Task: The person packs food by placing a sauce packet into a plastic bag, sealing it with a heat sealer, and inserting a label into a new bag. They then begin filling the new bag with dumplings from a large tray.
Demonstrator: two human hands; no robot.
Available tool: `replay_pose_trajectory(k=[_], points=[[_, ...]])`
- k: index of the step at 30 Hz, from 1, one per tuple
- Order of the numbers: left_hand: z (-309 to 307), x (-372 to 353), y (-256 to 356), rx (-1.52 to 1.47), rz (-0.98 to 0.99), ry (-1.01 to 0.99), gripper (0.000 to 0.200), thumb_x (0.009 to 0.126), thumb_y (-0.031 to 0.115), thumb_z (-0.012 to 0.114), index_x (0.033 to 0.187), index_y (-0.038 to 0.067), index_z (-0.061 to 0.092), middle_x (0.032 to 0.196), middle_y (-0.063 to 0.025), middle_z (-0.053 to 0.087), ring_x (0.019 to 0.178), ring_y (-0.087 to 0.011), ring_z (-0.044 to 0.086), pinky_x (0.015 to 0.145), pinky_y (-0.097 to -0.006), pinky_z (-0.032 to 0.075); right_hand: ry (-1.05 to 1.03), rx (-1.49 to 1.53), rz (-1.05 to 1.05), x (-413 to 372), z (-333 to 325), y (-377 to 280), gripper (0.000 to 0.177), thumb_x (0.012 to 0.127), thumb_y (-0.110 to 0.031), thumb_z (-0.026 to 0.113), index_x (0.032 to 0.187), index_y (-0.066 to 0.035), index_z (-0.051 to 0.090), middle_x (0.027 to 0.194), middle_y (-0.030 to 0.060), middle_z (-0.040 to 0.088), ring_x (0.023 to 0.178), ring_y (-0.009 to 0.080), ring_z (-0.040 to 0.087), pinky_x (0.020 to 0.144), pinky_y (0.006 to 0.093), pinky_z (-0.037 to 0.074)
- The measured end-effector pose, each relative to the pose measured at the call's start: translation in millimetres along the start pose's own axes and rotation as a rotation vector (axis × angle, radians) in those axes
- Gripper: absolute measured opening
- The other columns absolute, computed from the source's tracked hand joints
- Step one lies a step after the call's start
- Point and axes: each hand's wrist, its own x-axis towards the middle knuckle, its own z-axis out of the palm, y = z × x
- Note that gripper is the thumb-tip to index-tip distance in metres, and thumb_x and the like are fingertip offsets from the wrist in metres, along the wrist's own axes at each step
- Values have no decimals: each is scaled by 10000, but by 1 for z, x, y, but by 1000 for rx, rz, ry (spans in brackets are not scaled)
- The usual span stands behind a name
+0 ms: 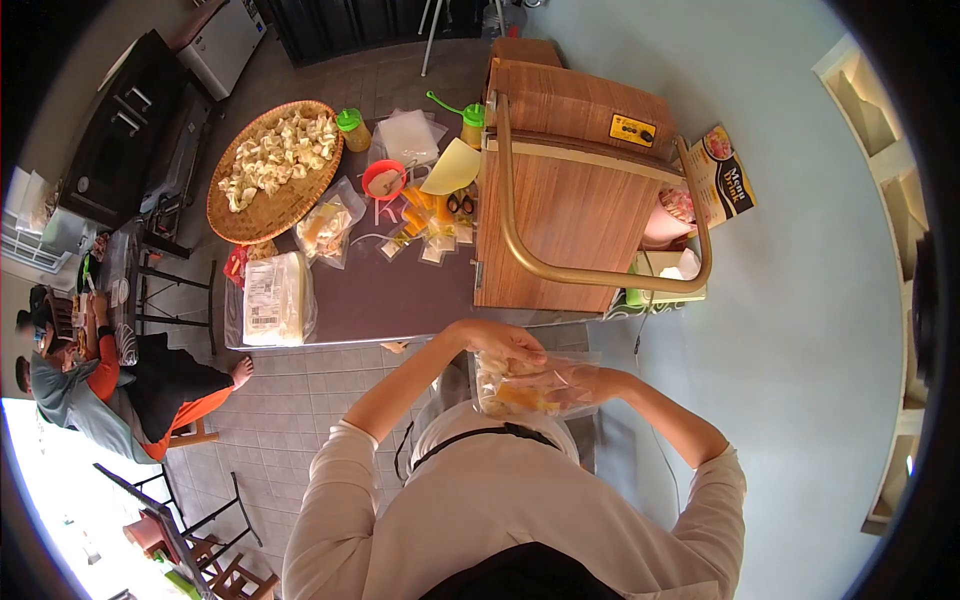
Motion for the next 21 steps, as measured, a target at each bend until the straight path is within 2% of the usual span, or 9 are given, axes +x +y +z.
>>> replay_pose_trajectory(k=[2, 3, 5, 9, 11, 15, 17, 19, 21], points=[[-2, -1, 0, 30, -31, 11, 513, 844, 460, 500, 1107, 21, 540, 985, -3, 552, 908, -95, 461, 808, -218, 371, 190, -449, -308, 7, 2, 16, 531, 836, -166, 537, 1318, -262, 336, 1344, 88, 282, 1024, 201, 458, 697, 254, 498], [-2, -2, 0, 60, -62, 21, 527, 846, 473, 487, 1106, 18, 538, 993, -8, 553, 915, -96, 460, 811, -220, 370, 189, -449, -308, 6, 2, 6, 531, 836, -166, 537, 1318, -262, 336, 1344, 88, 282, 1024, 201, 458, 697, 254, 498], [-3, -3, -3, 7, -74, 36, 543, 845, 488, 476, 1110, 17, 535, 980, -10, 552, 907, -95, 459, 804, -222, 372, 137, 266, 104, 0, 5, -22, 555, 827, -204, 549, 1330, -233, 316, 1337, 84, 283, 1117, 205, 400, 783, 279, 480], [0, -5, -7, -23, -26, 94, 574, 840, 521, 458, 1115, 23, 534, 911, -3, 537, 855, -91, 453, 762, -233, 381, 183, 123, 2, -4, 6, -23, 582, 832, -258, 541, 1347, -183, 280, 1318, 94, 296, 1123, 189, 399, 834, 295, 453], [-1, -6, -5, -7, -79, 91, 578, 838, 526, 457, 1117, 26, 534, 898, -4, 534, 850, -92, 456, 754, -235, 383, 40, 366, 38, -12, 3, -23, 608, 849, -304, 521, 1361, -148, 233, 1233, 87, 389, 1073, 172, 441, 865, 301, 433], [3, -15, 10, -25, -122, 106, 577, 833, 534, 458, 1106, 32, 539, 865, -9, 530, 825, -92, 468, 730, -240, 394, -29, 456, 116, -25, -4, -3, 565, 867, -330, 498, 1341, -115, 281, 1132, 79, 468, 1027, 170, 476, 879, 311, 429], [-1, -13, 6, -45, -146, 70, 550, 844, 504, 463, 1125, 35, 529, 917, -4, 534, 864, -95, 463, 758, -242, 390, 30, 480, 60, -26, -1, 1, 506, 877, -305, 490, 1316, -103, 338, 1026, 74, 522, 996, 167, 506, 866, 308, 438], [-4, -7, -3, -61, -171, 29, 525, 854, 474, 468, 1144, 39, 520, 969, 1, 538, 903, -99, 458, 785, -244, 386, 64, 509, 93, -21, 4, 4, 440, 886, -243, 479, 1281, -71, 383, 1045, 79, 540, 952, 155, 535, 840, 292, 453], [-2, -4, -11, -11, -111, 102, 563, 824, 535, 473, 1060, 30, 549, 836, 19, 523, 779, -79, 470, 699, -222, 401, 96, 538, 125, -17, 7, 1, 380, 895, -181, 468, 1245, -40, 428, 1063, 83, 559, 909, 143, 565, 813, 275, 469]])
